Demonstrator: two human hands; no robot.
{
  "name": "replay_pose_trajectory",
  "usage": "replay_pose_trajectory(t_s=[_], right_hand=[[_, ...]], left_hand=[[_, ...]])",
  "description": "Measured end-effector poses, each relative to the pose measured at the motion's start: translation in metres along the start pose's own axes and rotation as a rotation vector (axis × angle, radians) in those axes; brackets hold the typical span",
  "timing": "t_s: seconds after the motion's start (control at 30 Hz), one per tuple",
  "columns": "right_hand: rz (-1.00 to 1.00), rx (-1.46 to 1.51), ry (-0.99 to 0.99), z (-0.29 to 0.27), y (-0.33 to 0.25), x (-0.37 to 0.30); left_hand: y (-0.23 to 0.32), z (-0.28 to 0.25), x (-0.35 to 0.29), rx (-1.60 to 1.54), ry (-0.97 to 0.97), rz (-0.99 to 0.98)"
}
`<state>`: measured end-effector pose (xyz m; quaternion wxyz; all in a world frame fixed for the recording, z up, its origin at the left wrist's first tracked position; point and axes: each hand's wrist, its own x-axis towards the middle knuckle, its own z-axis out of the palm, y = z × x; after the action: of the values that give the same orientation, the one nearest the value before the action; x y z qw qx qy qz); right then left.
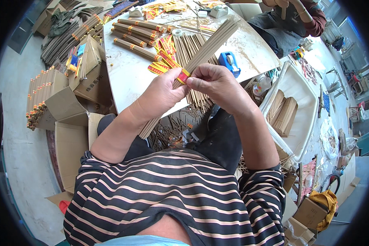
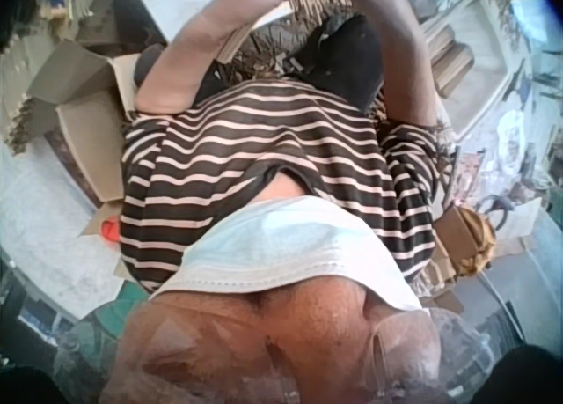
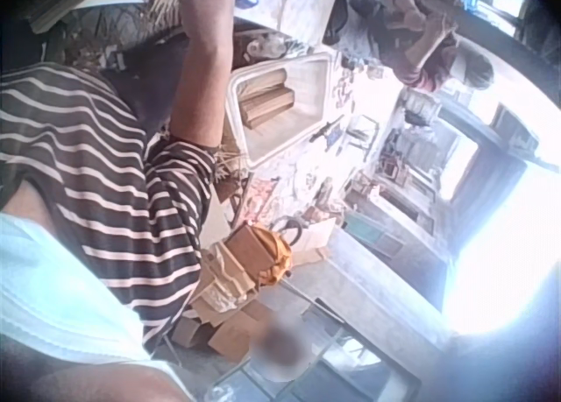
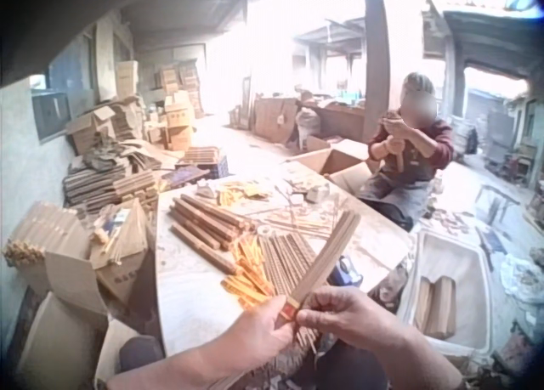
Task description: The person gathers thin sticks from a pile on a table, aligns them into a bundle, and wraps a small red and yellow paper label around the middle. The person then places the finished bundle into a cardboard box. The process is repeated multiple times.
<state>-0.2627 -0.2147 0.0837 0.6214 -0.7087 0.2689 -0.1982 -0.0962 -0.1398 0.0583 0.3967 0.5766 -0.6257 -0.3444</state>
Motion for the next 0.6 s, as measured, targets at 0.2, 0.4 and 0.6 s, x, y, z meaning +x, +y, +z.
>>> replay_pose_trajectory(t_s=[0.2, 0.4, 0.6], right_hand=[[0.035, -0.111, 0.081, 0.005, -0.003, -0.001], [0.056, -0.146, 0.178, 0.009, 0.005, 0.003], [0.142, -0.218, 0.226, 0.009, 0.001, 0.005]], left_hand=[[0.008, 0.002, -0.003, 0.125, 0.058, 0.048], [0.012, 0.005, -0.002, 0.224, 0.083, 0.048], [0.003, 0.01, -0.004, 0.273, 0.208, 0.147]])
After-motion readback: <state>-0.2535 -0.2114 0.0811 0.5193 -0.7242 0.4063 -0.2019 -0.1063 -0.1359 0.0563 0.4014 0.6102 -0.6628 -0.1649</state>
